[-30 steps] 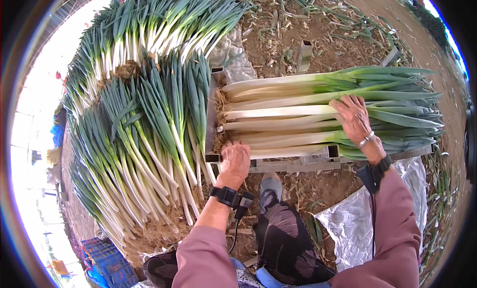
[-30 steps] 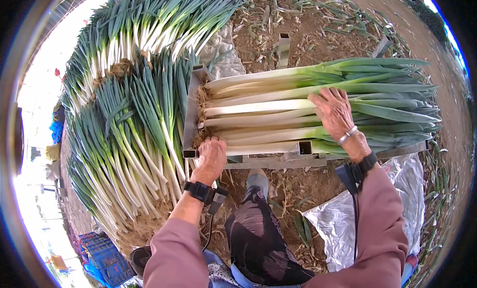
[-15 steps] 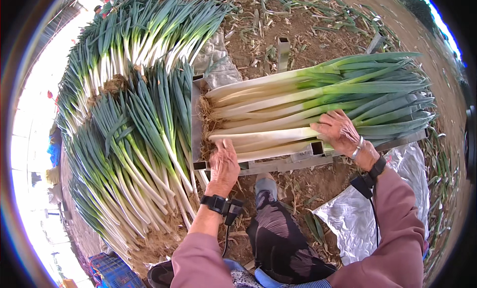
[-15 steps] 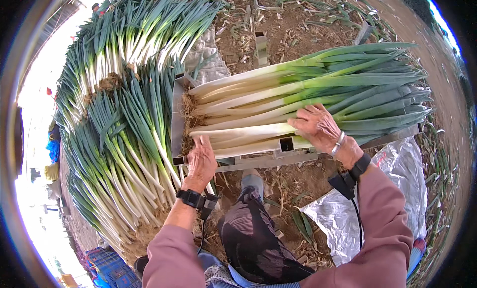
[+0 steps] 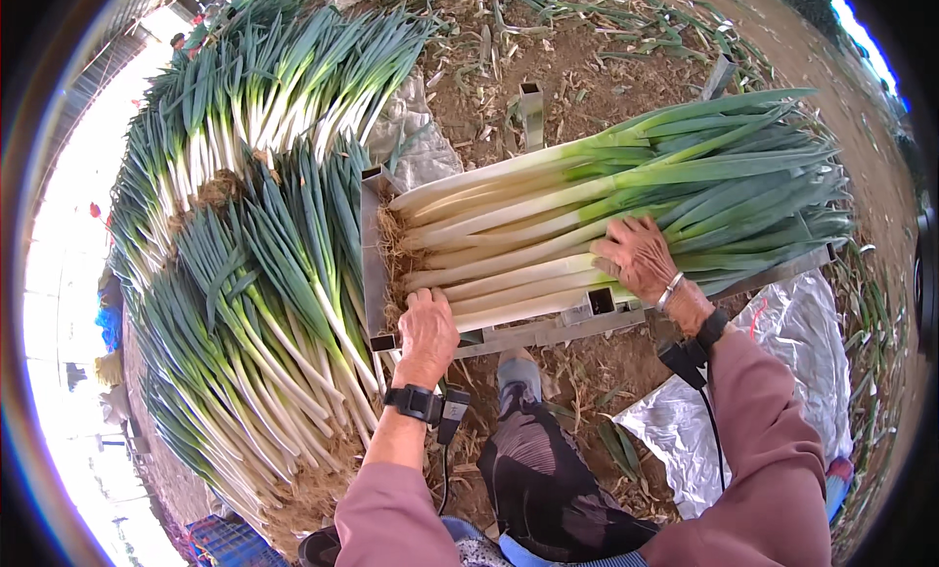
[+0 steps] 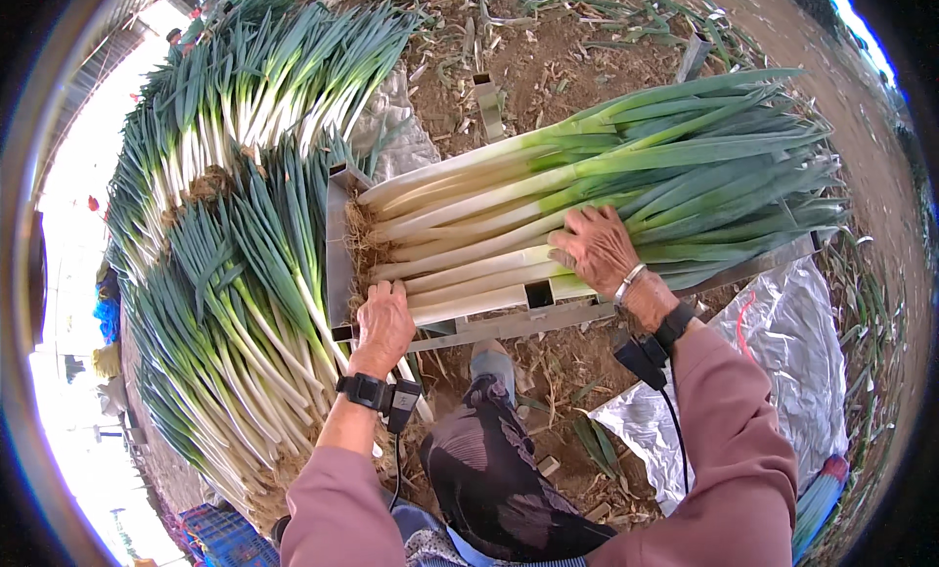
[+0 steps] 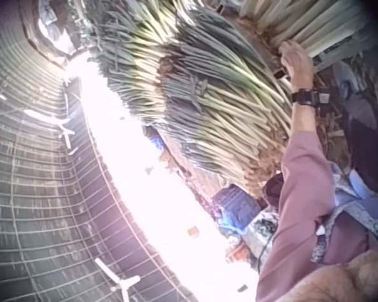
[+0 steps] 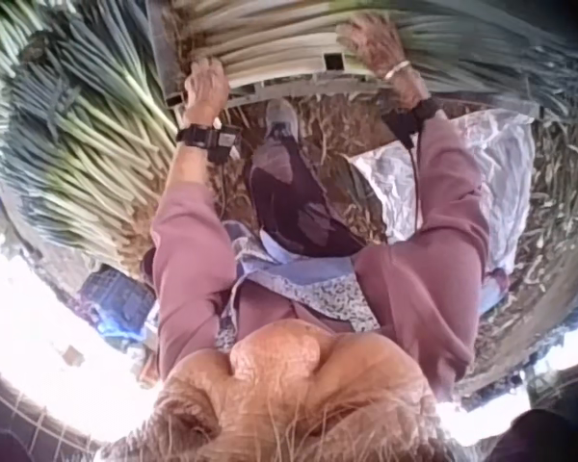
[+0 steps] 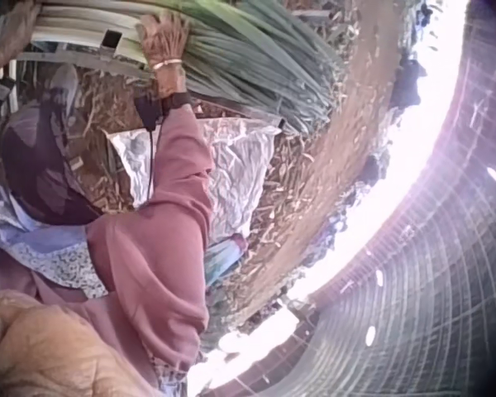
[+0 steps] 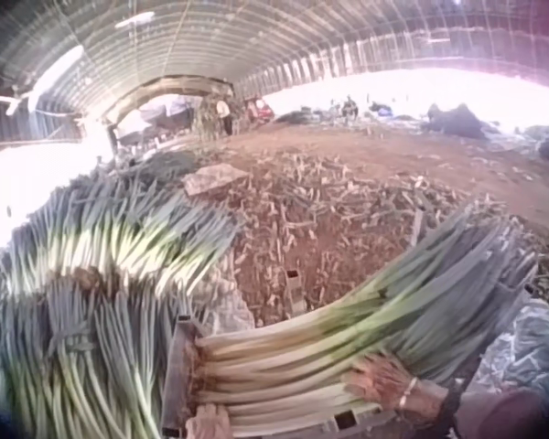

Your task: The person picks up leeks from a pile, peels away the outer layers by hand, and places the cleaned leeks into a metal frame. Once the frame is full, the person uses a knife to trim the roots and tops of the leeks.

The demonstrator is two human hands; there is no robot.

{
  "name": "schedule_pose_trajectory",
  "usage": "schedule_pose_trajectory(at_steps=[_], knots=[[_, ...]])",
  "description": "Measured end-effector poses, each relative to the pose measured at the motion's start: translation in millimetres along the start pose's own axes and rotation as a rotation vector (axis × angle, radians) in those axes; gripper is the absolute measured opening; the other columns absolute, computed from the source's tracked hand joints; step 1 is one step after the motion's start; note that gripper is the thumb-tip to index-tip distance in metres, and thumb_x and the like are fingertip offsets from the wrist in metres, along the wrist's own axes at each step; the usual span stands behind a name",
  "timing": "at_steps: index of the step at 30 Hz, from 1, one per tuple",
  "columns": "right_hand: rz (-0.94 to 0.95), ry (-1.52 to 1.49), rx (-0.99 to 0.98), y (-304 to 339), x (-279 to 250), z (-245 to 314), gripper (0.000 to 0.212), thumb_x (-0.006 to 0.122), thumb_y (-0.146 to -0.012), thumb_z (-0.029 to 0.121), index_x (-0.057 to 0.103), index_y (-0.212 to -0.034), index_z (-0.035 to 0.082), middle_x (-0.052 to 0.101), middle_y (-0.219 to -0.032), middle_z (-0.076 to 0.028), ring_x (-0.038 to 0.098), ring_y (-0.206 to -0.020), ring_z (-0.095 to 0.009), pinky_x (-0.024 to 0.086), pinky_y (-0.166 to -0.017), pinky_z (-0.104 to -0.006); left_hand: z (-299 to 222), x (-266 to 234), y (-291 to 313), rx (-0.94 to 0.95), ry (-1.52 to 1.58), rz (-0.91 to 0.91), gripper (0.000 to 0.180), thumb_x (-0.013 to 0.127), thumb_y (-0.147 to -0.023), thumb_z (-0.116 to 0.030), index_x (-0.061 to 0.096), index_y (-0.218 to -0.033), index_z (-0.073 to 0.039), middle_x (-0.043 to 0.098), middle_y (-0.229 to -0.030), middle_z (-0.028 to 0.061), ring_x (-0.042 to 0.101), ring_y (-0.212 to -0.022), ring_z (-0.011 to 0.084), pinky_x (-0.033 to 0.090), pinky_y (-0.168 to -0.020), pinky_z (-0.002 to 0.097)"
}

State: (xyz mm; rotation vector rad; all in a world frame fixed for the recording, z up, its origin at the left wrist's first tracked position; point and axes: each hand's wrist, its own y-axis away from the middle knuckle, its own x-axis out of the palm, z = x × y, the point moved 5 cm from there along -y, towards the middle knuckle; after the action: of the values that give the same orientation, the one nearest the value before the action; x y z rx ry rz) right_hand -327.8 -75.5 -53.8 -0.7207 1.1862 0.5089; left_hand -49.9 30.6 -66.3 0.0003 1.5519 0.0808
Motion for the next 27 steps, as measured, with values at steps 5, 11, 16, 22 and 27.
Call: schedule_pose_trajectory(at_steps=[5,11,16,22,27], knots=[[0.039,0.050,0.035,-19,7,0,0.021,0.059,-0.080,0.032,0.059,-0.088,0.013,0.045,-0.091,-0.010,0.046,-0.093,-0.030,0.038,-0.081,-0.0423,0,-3,-15,0.034,-0.115,0.027,0.034,0.051,-0.077,-0.005,0.056,-0.109,0.003,0.052,-0.114,0.0222,0.051,-0.109,0.0341,0.051,-0.078,0.0424],[0.125,0.056,0.015,-25,12,8,0.018,0.059,-0.081,0.027,0.060,-0.091,0.013,0.045,-0.095,-0.011,0.046,-0.095,-0.031,0.040,-0.080,-0.0435,-9,17,-21,-0.073,0.374,0.034,0.044,0.047,-0.080,-0.004,0.051,-0.124,-0.007,0.044,-0.131,0.0257,0.044,-0.115,0.0461,0.042,-0.094,0.0478],[-0.059,0.203,0.002,-61,2,-4,0.032,0.062,-0.079,0.025,0.059,-0.108,0.012,0.050,-0.105,-0.011,0.047,-0.103,-0.030,0.037,-0.090,-0.0449,-15,18,-11,-0.054,0.288,-0.102,0.046,0.049,-0.083,-0.010,0.049,-0.129,-0.008,0.045,-0.132,0.0206,0.041,-0.120,0.0425,0.031,-0.103,0.0480],[0.033,0.085,0.117,-83,2,-24,0.033,0.066,-0.076,0.024,0.062,-0.108,0.019,0.052,-0.093,-0.007,0.050,-0.097,-0.026,0.036,-0.083,-0.0416,-13,23,-9,-0.059,0.361,-0.114,0.046,0.049,-0.083,-0.010,0.050,-0.129,-0.010,0.047,-0.130,0.0199,0.042,-0.120,0.0419,0.030,-0.104,0.0481],[-0.018,0.136,0.027,-78,-43,4,0.030,0.065,-0.076,0.025,0.064,-0.106,0.020,0.050,-0.086,-0.007,0.049,-0.090,-0.025,0.036,-0.080,-0.0399,-10,22,-7,-0.051,0.325,-0.150,0.046,0.051,-0.082,-0.010,0.050,-0.128,-0.010,0.047,-0.130,0.0204,0.042,-0.120,0.0422,0.029,-0.104,0.0484]])
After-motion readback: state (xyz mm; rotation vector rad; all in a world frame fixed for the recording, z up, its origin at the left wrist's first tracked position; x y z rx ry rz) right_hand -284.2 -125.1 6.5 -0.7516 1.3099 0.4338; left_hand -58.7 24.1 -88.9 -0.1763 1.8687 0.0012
